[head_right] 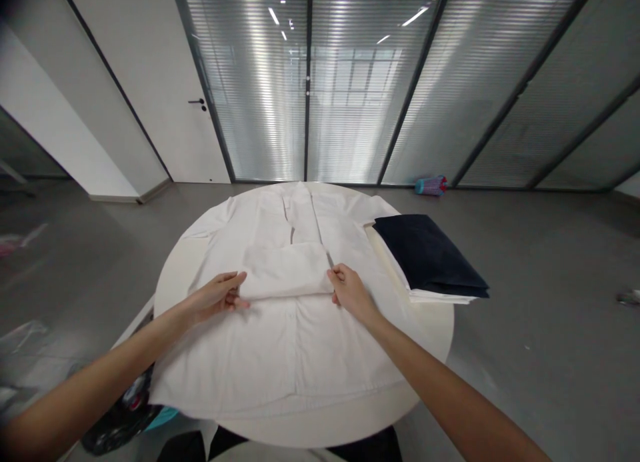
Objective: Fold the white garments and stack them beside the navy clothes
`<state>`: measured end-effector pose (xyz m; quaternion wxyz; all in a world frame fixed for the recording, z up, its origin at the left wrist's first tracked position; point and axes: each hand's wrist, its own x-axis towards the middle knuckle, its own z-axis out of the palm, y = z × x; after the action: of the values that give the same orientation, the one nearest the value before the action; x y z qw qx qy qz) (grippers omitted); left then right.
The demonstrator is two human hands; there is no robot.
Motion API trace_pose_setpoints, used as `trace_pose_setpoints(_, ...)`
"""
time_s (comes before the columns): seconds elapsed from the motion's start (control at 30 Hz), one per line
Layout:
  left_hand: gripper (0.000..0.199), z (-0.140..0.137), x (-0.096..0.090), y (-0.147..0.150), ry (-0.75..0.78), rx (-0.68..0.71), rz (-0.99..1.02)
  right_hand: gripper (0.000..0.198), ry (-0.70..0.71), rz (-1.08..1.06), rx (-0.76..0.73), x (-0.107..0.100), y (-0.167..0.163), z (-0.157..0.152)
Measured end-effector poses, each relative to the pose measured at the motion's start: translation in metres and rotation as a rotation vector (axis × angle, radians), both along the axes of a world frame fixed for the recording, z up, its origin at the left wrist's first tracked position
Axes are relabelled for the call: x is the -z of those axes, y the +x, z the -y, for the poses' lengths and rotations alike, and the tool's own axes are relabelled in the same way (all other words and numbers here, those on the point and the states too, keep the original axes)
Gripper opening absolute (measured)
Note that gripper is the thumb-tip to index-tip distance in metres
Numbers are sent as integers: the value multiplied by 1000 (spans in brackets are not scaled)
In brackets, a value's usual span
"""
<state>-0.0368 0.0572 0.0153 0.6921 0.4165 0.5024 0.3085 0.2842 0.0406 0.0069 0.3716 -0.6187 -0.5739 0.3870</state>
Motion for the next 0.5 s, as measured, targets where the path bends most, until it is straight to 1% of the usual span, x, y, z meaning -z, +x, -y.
trace_pose_setpoints(0.1, 33, 1, 0, -2, -80, -40, 28, 24, 2, 11, 5, 7, 3, -4)
trace_pose_setpoints(0.17, 26, 0, -1, -3, -101, -46, 21, 19, 16, 61, -2, 9, 5, -5)
trace_pose_setpoints(0.23, 24, 0, -3, -3, -120, -35, 9, 17, 40, 128, -1, 7, 5, -5)
trace_pose_setpoints(0.27, 26, 0, -4, -3, -124, -34, -1, 21, 52, 160, 1, 5, 4, -4)
trace_pose_setpoints(0.3, 34, 0, -5, -2, -123, -39, -11, 27, 65, 190, 6, 3, 2, -3)
trace_pose_setpoints(0.4, 73, 0, -7, 1, -101, -57, -43, 43, 102, 277, 21, -2, -4, 4)
trace_pose_setpoints(0.43, 82, -1, -8, 0, -90, -49, -56, 44, 109, 309, 21, -2, -5, 6)
trace_pose_setpoints(0.5, 91, -3, -8, -3, -57, -9, -96, 40, 145, 398, 18, 0, -5, 9)
